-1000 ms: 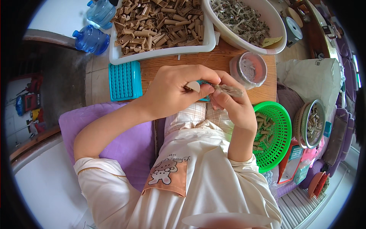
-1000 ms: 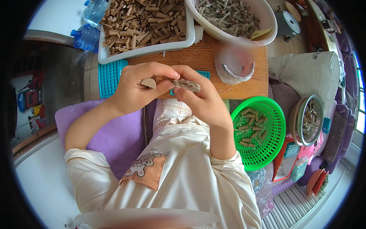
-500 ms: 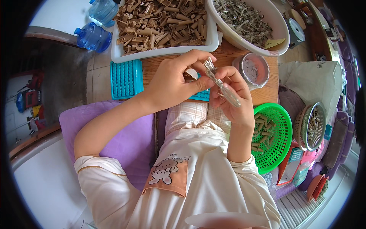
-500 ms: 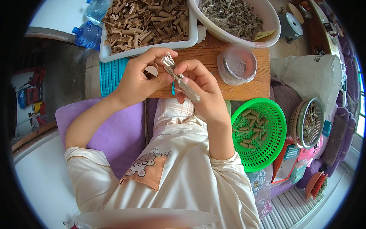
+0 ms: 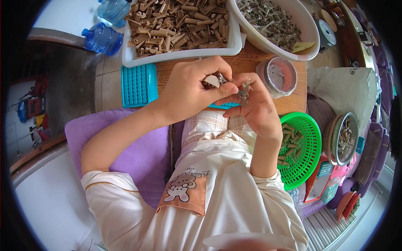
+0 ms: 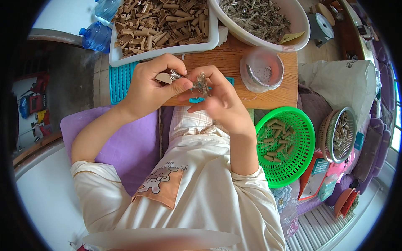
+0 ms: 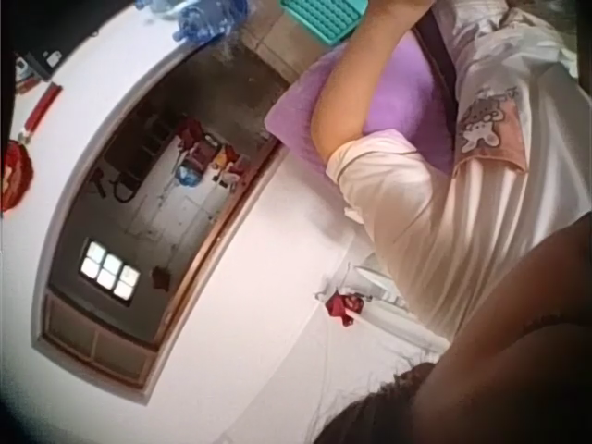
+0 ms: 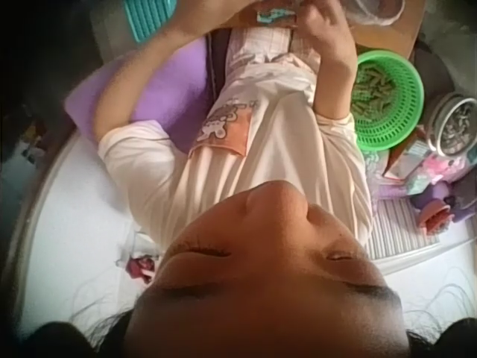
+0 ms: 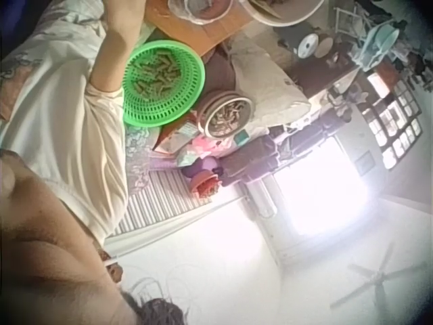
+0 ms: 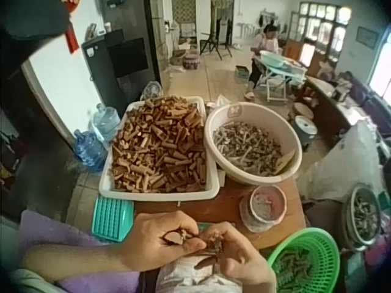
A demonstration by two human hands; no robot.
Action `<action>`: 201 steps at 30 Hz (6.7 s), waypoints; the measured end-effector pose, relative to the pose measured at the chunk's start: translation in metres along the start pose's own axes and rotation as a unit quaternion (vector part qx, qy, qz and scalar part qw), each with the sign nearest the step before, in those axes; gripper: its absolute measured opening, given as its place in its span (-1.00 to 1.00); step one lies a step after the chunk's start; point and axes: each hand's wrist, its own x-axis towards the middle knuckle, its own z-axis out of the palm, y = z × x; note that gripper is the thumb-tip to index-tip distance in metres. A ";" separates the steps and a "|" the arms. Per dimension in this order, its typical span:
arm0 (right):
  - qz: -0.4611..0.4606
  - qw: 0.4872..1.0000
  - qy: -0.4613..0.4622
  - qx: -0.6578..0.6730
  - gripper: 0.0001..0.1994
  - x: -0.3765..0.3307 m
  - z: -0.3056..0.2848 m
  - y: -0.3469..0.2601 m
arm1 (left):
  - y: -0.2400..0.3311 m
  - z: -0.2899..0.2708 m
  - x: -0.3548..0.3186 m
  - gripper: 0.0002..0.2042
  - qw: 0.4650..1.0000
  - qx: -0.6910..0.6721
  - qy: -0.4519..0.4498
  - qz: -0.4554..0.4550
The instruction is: The person assembles small metal pins and plastic housings into larger units by hand.
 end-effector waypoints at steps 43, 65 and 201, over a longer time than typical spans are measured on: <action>-0.098 0.842 0.201 -0.491 -0.85 -0.005 0.015 0.008 | -0.024 0.002 0.005 -0.88 0.827 -0.497 0.049 -0.260; -0.048 0.843 0.256 -0.470 -0.85 -0.011 0.000 0.009 | -0.027 -0.027 0.021 -0.94 0.785 -0.573 0.136 -0.192; -0.152 0.887 0.153 -0.408 -0.29 -0.024 -0.010 -0.007 | -0.011 0.011 -0.002 -0.75 0.933 -0.331 -0.054 -0.135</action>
